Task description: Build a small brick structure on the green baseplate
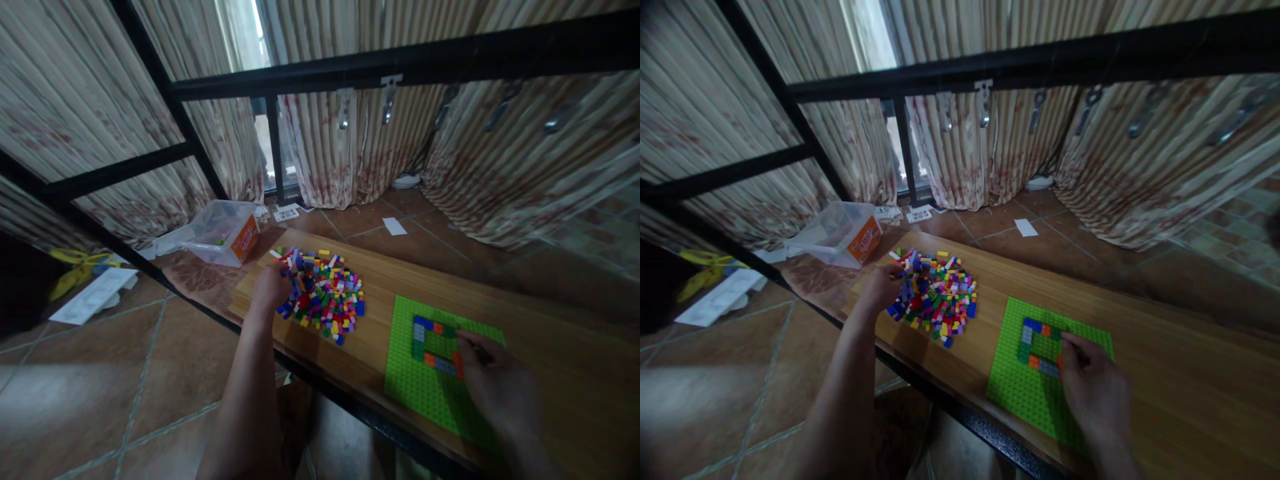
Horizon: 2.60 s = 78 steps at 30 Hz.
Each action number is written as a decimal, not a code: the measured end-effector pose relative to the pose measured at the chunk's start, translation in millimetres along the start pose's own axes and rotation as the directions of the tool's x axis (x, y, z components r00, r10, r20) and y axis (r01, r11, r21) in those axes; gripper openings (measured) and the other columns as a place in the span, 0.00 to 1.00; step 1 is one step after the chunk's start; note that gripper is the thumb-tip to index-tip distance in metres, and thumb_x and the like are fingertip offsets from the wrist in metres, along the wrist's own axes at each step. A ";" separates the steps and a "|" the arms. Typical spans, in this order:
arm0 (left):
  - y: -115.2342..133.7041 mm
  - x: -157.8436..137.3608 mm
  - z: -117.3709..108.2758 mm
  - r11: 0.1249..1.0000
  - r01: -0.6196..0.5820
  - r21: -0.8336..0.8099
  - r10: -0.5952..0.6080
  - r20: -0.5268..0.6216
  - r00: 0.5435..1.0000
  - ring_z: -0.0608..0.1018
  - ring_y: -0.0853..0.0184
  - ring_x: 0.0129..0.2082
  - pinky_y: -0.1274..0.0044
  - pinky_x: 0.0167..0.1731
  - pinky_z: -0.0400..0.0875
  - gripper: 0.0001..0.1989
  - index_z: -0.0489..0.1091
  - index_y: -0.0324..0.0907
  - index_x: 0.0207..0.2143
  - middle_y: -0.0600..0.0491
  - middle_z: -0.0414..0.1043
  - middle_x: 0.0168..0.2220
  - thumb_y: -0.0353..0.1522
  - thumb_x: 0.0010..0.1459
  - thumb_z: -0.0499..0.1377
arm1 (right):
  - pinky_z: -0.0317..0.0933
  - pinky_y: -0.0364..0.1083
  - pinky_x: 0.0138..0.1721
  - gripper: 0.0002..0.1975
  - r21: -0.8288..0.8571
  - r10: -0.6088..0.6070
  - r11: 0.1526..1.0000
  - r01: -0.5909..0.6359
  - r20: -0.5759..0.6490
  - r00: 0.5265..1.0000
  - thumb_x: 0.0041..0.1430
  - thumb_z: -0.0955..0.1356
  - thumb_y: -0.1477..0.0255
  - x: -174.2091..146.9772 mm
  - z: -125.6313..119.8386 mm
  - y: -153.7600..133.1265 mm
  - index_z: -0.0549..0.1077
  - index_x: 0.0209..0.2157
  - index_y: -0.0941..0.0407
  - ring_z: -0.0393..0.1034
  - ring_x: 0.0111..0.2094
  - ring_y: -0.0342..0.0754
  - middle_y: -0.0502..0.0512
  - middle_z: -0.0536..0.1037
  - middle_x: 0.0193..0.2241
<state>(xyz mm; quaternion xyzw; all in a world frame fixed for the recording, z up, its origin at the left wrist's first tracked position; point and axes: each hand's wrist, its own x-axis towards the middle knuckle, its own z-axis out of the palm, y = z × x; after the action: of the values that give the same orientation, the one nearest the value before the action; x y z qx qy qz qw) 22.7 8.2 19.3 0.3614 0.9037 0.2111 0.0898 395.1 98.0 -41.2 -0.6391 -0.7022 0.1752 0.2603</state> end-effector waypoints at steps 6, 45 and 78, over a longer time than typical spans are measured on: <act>-6.8 2.9 -6.0 0.997 0.059 -0.046 -0.063 -0.098 0.993 0.77 0.57 0.48 0.70 0.48 0.69 0.23 0.72 0.40 0.52 0.43 0.75 0.49 0.26 0.53 0.54 | 0.67 0.56 0.38 0.20 -0.004 0.022 1.000 -0.022 0.005 1.000 0.54 0.61 0.57 1.1 2.6 -2.7 0.78 0.38 0.53 0.75 0.35 0.59 0.59 0.81 0.36; -83.9 77.2 0.2 0.915 -0.393 0.091 0.399 -0.072 0.914 0.77 0.60 0.44 0.71 0.48 0.69 0.12 0.75 0.39 0.38 0.45 0.76 0.41 0.26 0.55 0.53 | 0.67 0.55 0.41 0.19 0.086 -0.019 0.996 0.016 0.035 0.999 0.54 0.62 0.56 9.1 15.1 -5.4 0.78 0.37 0.52 0.76 0.37 0.57 0.57 0.81 0.38; 127.4 -79.8 107.5 0.703 -0.329 -0.630 0.572 0.226 0.788 0.78 0.67 0.34 0.77 0.36 0.72 0.12 0.76 0.42 0.40 0.53 0.79 0.36 0.29 0.58 0.55 | 0.64 0.51 0.43 0.14 0.396 -0.092 0.910 0.120 -0.088 0.992 0.58 0.66 0.60 23.0 -23.7 6.5 0.78 0.33 0.54 0.72 0.38 0.51 0.55 0.79 0.36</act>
<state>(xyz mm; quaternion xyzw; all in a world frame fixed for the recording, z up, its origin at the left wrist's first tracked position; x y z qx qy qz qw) 192.6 69.8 -19.2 0.5690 0.6416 0.4018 0.3211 413.2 119.4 -22.7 -0.5388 -0.6760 0.2793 0.4180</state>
